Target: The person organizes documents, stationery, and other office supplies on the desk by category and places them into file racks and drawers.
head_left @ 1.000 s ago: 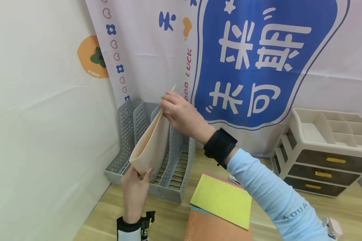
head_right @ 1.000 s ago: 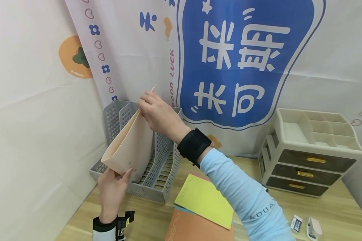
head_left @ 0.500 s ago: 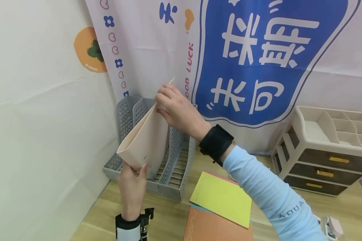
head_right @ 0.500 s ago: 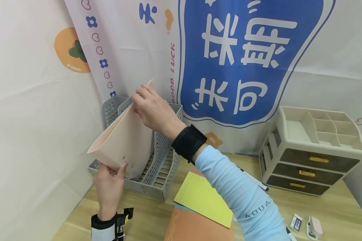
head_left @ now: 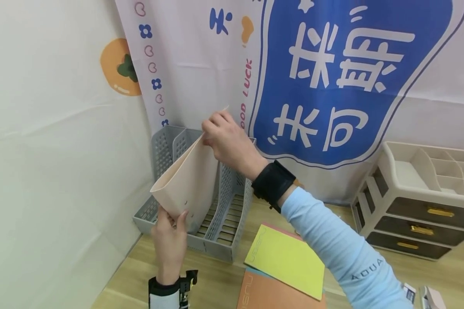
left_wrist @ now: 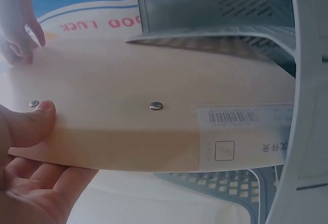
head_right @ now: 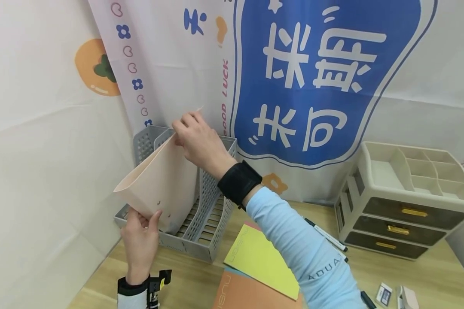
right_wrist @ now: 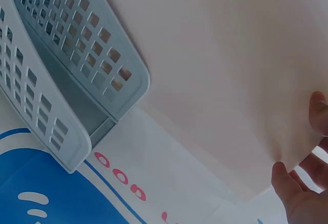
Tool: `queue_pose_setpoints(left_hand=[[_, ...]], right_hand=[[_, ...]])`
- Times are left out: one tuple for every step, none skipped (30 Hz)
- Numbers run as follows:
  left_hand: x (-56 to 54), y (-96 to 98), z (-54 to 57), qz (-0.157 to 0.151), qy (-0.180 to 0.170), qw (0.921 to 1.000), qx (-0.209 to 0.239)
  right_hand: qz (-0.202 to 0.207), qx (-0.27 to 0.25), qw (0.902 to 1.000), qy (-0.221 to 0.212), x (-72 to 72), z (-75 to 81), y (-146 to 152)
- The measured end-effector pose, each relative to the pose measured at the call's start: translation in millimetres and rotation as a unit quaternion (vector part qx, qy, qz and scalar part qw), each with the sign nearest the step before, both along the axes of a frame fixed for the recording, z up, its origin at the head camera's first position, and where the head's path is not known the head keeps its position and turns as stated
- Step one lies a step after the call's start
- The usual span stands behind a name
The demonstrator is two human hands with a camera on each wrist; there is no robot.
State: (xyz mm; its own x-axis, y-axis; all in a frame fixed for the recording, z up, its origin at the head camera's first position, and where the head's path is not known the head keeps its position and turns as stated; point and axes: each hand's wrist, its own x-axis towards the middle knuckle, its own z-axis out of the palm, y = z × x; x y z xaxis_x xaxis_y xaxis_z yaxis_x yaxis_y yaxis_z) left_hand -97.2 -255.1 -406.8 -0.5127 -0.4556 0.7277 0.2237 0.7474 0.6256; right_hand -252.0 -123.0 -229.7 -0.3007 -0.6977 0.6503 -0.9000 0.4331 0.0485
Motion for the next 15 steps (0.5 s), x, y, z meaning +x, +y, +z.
queue_pose_setpoints(left_hand=[[-0.3,-1.3,-1.0,-0.004,0.002,1.0000,0.000],[-0.6,-2.5,-1.7,-0.008,0.005,1.0000,-0.001],[-1.0,-3.5,-2.2,-0.010,0.006,0.9999,-0.001],[-1.3,-4.2,-2.4,-0.010,0.007,0.9999,-0.001],[-1.6,-4.9,-2.3,-0.010,0.007,0.9999,0.000],[-1.8,-5.4,-2.0,-0.006,0.006,1.0000,0.002],[-1.6,-5.8,-1.7,-0.002,0.005,1.0000,0.005],[-1.0,-6.3,-1.2,0.003,0.005,1.0000,0.008],[-0.1,-6.8,-0.7,0.009,0.005,0.9999,0.014],[0.8,-7.4,0.0,0.013,0.009,0.9997,0.018],[1.8,-8.2,0.5,0.016,0.013,0.9995,0.024],[2.8,-8.8,1.0,0.019,0.019,0.9992,0.030],[3.2,-9.0,1.6,0.019,0.026,0.9988,0.036],[3.3,-9.1,1.8,0.020,0.033,0.9984,0.040],[3.1,-9.2,1.8,0.022,0.040,0.9980,0.044]], right_hand=[[-0.003,-0.002,1.0000,0.002,-0.1,-1.3,0.0],[-0.005,-0.003,1.0000,0.003,-0.1,-2.1,0.1],[-0.008,-0.004,0.9999,0.006,0.0,-2.5,0.1],[-0.010,-0.006,0.9999,0.008,0.3,-2.5,0.1],[-0.013,-0.007,0.9999,0.009,0.7,-2.3,-0.1],[-0.014,-0.009,0.9998,0.010,1.1,-1.7,-0.7],[-0.016,-0.011,0.9998,0.011,2.0,-1.0,-1.3],[-0.016,-0.013,0.9997,0.012,3.0,-0.3,-2.0],[-0.015,-0.015,0.9997,0.013,4.2,0.6,-2.9],[-0.013,-0.018,0.9997,0.012,5.4,1.3,-4.0],[-0.012,-0.020,0.9996,0.012,6.7,2.1,-5.3],[-0.011,-0.022,0.9996,0.014,7.6,2.7,-6.7],[-0.011,-0.022,0.9996,0.015,8.4,3.7,-7.5],[-0.012,-0.021,0.9996,0.016,8.3,4.4,-8.4],[-0.013,-0.020,0.9996,0.017,7.8,4.9,-9.3]])
